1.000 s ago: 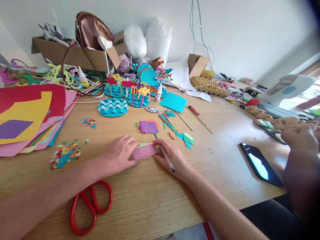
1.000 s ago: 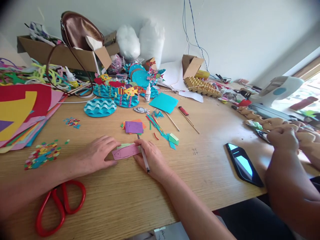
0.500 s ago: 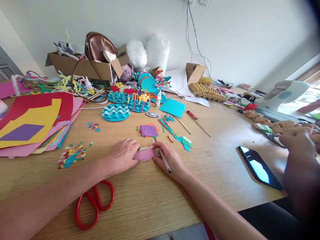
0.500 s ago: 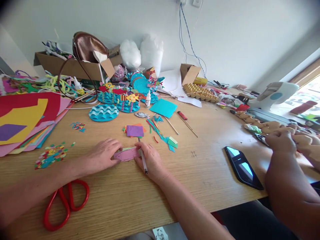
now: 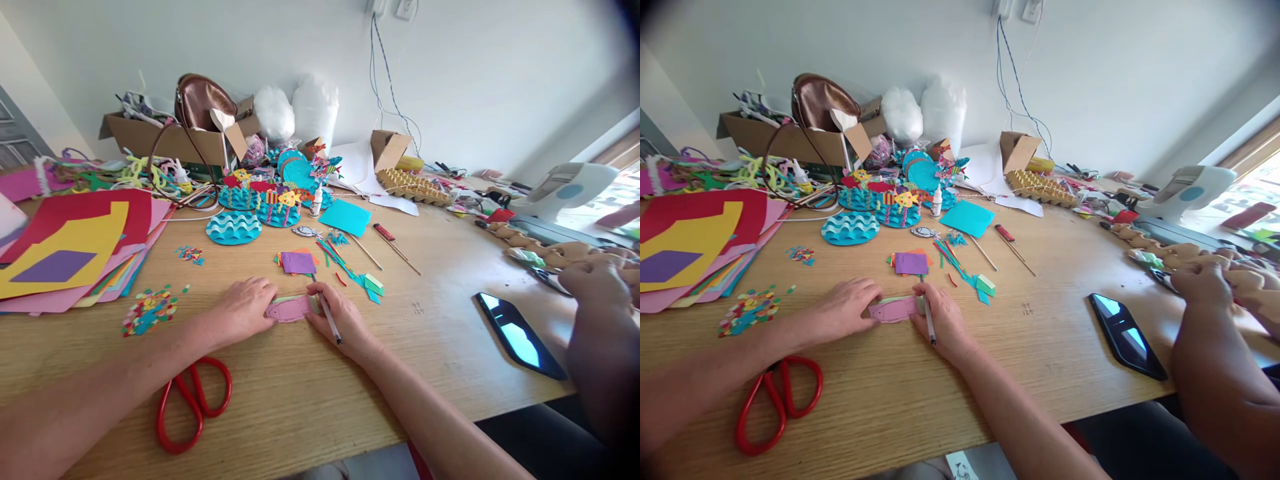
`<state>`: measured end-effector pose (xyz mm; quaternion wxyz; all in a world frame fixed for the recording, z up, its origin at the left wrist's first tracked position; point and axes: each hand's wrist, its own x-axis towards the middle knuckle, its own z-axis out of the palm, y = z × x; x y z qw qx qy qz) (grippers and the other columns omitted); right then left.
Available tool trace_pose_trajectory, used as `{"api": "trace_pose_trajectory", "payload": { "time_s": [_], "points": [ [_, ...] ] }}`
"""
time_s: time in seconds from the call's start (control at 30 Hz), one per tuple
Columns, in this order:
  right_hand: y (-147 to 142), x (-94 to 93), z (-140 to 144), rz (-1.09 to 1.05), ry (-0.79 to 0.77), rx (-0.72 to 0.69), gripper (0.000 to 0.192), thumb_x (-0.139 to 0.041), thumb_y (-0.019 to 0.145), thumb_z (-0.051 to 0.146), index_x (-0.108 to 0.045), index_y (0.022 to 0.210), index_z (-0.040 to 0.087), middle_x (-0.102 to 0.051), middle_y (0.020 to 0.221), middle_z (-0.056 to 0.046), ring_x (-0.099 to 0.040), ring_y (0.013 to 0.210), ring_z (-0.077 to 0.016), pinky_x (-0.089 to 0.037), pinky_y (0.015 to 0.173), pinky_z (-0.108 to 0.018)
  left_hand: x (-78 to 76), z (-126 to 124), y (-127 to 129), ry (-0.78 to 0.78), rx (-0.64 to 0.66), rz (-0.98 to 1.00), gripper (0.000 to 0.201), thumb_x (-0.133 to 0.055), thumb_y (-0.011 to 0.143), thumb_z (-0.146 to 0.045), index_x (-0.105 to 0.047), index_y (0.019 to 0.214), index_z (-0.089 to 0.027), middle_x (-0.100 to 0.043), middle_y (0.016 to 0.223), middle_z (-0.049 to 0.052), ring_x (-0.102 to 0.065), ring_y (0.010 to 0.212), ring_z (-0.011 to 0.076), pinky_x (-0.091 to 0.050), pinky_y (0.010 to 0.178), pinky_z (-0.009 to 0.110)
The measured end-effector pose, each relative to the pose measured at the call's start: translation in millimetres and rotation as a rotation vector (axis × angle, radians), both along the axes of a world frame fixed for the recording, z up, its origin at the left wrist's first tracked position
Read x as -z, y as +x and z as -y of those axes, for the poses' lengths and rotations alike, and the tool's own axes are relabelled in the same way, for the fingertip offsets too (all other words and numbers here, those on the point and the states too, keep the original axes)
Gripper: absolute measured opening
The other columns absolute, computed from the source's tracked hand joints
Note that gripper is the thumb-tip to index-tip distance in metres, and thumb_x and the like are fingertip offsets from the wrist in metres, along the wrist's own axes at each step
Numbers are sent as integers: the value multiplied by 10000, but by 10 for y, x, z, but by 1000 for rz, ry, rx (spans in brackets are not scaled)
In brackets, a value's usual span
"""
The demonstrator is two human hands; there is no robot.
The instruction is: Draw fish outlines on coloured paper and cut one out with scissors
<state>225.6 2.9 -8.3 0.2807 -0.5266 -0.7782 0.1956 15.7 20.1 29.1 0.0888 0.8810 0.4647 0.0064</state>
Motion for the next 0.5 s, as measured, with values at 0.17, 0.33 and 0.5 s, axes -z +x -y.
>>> {"api": "trace_pose_trajectory", "payload": {
  "time_s": [0.17, 0.33, 0.5],
  "points": [
    [-14, -29, -6, 3, -19, 17, 390, -634, 671, 126, -541, 1042, 205, -613, 821, -9, -569, 757, -173, -426, 683, -274, -16, -7, 13, -15, -8, 10, 96, -558, 747, -198, -557, 841, -178, -617, 917, 69, -581, 876, 229, -446, 761, 332],
    [-12, -14, -7, -6, -17, 9, 383, -634, 672, 120, -539, 1037, 189, -631, 884, -33, -571, 799, -181, -427, 701, -277, 22, -7, 12, -6, -8, 27, 54, -539, 753, -190, -555, 804, -183, -616, 890, 63, -581, 842, 227, -443, 730, 332],
    [1, 22, -16, -21, -3, -15, 406, -628, 673, 110, -521, 1055, 196, -638, 966, -41, -571, 832, -180, -427, 732, -284, 52, 11, 18, 9, 0, 55, 76, -525, 757, -170, -556, 825, -184, -620, 885, 55, -582, 841, 221, -439, 726, 325]
  ]
}}
